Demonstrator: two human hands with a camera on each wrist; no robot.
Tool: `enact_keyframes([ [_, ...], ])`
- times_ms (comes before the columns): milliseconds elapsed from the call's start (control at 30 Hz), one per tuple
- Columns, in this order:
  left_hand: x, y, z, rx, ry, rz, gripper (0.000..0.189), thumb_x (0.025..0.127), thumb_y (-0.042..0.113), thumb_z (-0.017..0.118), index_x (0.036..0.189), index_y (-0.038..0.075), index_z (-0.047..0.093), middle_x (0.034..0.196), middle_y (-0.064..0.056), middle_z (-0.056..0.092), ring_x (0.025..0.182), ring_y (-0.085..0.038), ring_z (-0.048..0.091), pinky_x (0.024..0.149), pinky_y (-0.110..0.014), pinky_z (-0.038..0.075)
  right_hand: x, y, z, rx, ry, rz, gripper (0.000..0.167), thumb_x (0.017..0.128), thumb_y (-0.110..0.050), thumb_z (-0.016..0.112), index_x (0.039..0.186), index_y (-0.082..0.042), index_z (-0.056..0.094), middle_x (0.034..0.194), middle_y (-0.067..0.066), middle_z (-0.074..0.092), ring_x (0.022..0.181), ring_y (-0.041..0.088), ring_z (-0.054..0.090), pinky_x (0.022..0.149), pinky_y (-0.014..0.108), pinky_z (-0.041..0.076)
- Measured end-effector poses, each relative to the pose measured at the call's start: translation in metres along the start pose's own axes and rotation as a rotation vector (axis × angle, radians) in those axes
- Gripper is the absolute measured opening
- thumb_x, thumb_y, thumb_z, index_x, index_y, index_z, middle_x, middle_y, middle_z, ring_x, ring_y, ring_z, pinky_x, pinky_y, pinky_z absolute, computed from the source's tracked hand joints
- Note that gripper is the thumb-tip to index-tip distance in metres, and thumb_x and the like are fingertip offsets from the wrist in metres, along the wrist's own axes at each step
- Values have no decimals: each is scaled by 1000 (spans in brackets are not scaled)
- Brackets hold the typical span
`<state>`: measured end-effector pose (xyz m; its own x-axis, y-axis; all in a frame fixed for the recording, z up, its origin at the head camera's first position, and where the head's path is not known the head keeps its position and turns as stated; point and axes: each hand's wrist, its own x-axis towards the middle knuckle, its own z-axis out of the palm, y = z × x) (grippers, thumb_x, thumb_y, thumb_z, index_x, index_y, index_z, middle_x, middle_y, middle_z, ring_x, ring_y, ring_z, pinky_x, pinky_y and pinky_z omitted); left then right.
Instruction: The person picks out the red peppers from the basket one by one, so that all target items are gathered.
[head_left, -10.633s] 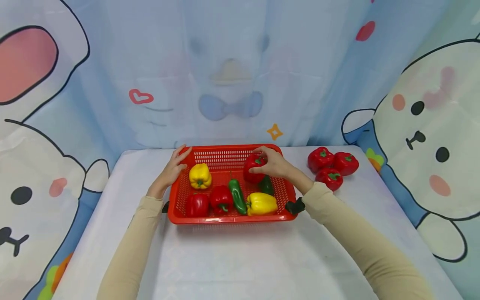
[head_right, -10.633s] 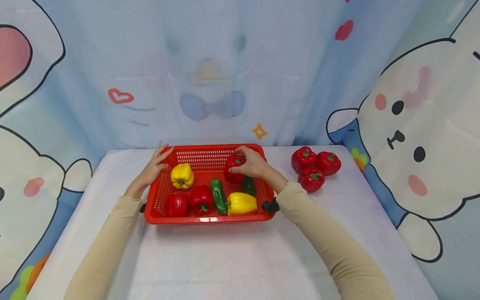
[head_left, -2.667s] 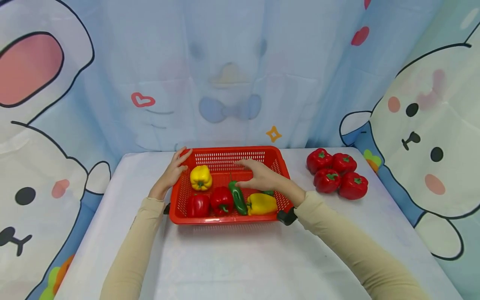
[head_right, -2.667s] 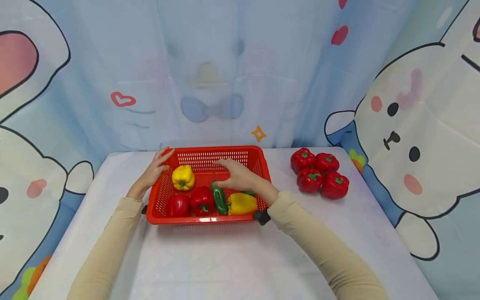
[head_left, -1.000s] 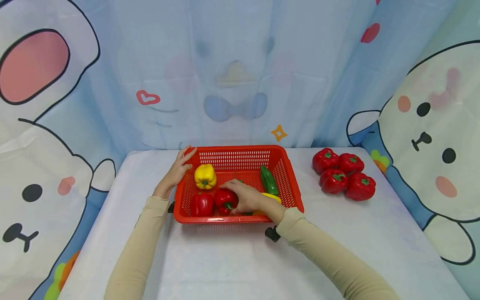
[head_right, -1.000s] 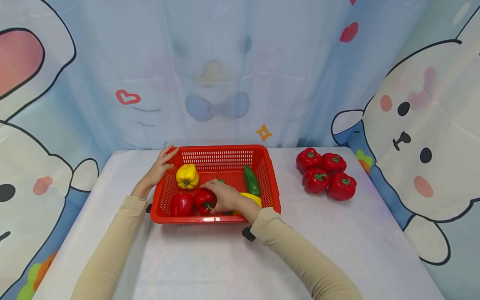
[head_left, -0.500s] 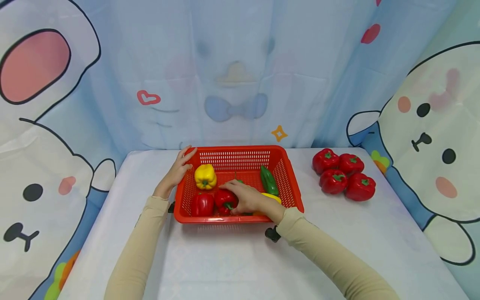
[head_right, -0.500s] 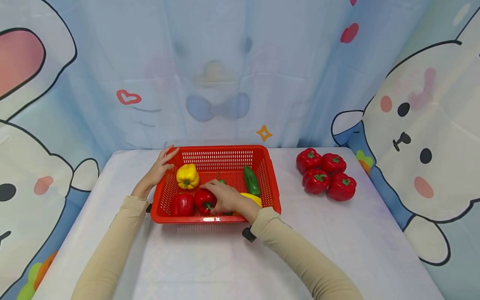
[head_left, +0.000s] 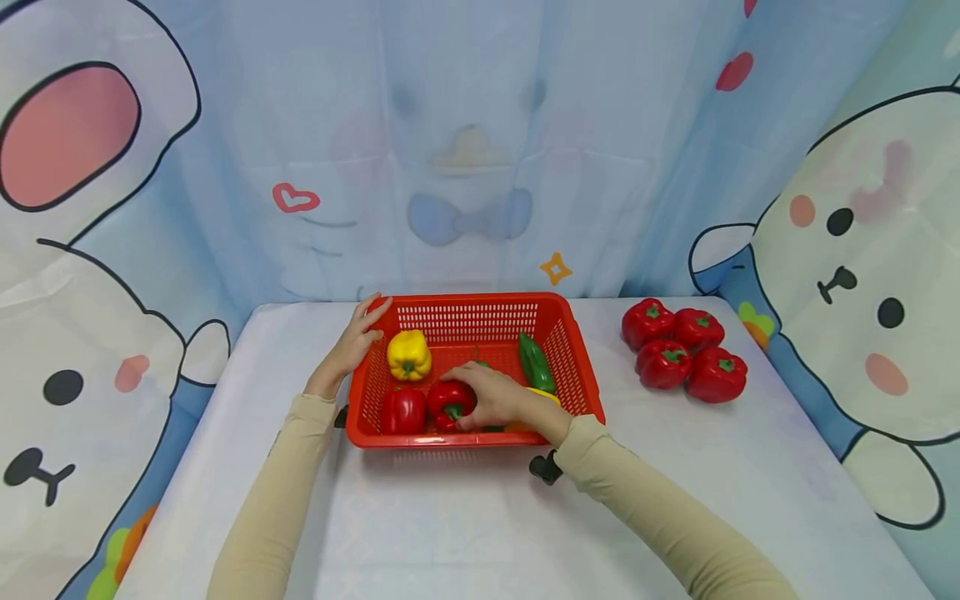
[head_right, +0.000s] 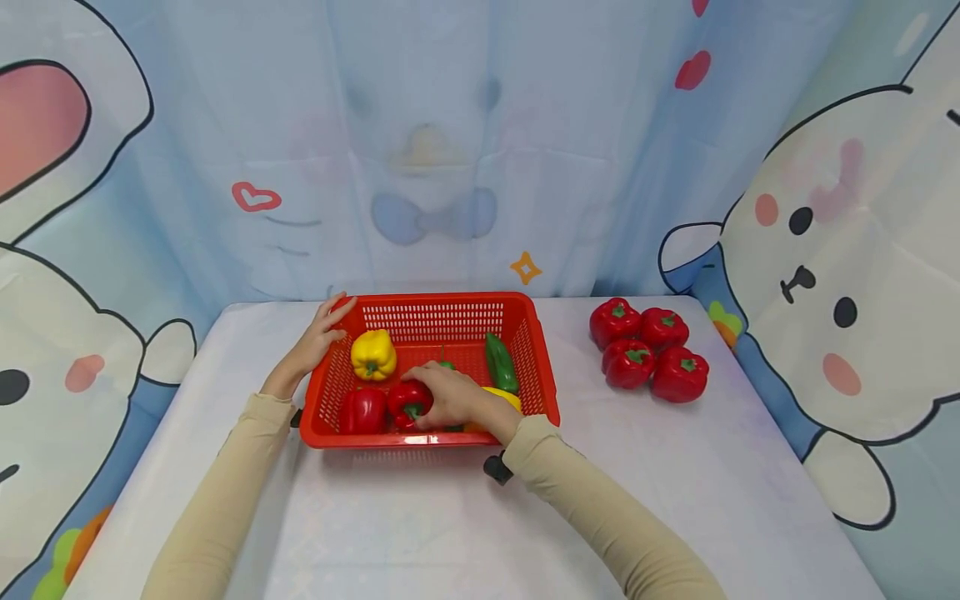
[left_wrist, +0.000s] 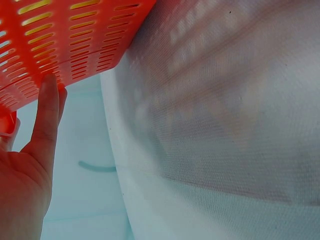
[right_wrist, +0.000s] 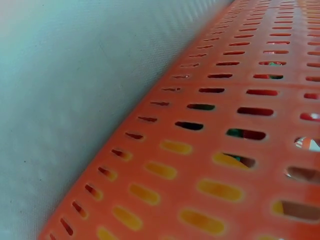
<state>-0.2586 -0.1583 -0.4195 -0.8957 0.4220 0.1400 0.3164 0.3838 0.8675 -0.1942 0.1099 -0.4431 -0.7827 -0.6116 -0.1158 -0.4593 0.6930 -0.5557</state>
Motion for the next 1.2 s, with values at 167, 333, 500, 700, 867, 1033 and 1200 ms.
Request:
enact_keyframes([
  [167,-1,0,0,-8,5,6,58,92,-9,39,149,-12,28,158,-31,7,145,-47,6,114,-61,10,-1,-1,-2,23,9,-11,65,78,-24,82,136,-13,56,121,6,56,107,19,54,89,38,49],
  [333,7,-21,3,-2,21,16,60,91,-8,40,150,-9,29,160,-27,6,146,-45,5,114,-61,10,-2,-1,-5,44,28,-15,64,79,-26,81,136,-14,55,122,5,58,108,18,54,91,37,49],
  [500,17,-49,5,2,32,18,61,92,-4,41,152,-3,30,161,-22,6,147,-41,5,114,-60,10,-4,0,-7,62,37,-14,65,81,-29,80,138,-15,54,123,4,59,109,18,54,91,36,49],
  [700,17,-50,5,9,27,8,62,92,-1,40,153,-1,29,162,-19,5,147,-41,5,114,-60,11,-9,0,-10,93,52,1,66,82,-32,79,139,-14,53,127,6,58,112,20,53,93,38,49],
  [867,17,-49,5,11,24,0,62,92,-1,40,153,-1,29,162,-19,5,147,-40,6,115,-59,11,-12,2,-11,133,66,25,67,83,-34,78,140,-14,51,124,4,59,108,18,55,89,35,50],
  [1033,15,-43,5,0,20,0,61,93,-6,40,152,-5,28,161,-23,4,146,-43,3,114,-62,10,-14,4,-11,181,91,52,65,85,-37,75,140,-13,50,119,2,63,103,16,58,84,30,52],
  [1200,4,-12,1,1,-1,-5,59,92,-10,39,149,-11,26,159,-30,4,145,-47,3,113,-62,10,-17,5,-14,235,114,90,65,86,-44,72,140,-14,50,118,2,63,101,17,59,80,30,54],
])
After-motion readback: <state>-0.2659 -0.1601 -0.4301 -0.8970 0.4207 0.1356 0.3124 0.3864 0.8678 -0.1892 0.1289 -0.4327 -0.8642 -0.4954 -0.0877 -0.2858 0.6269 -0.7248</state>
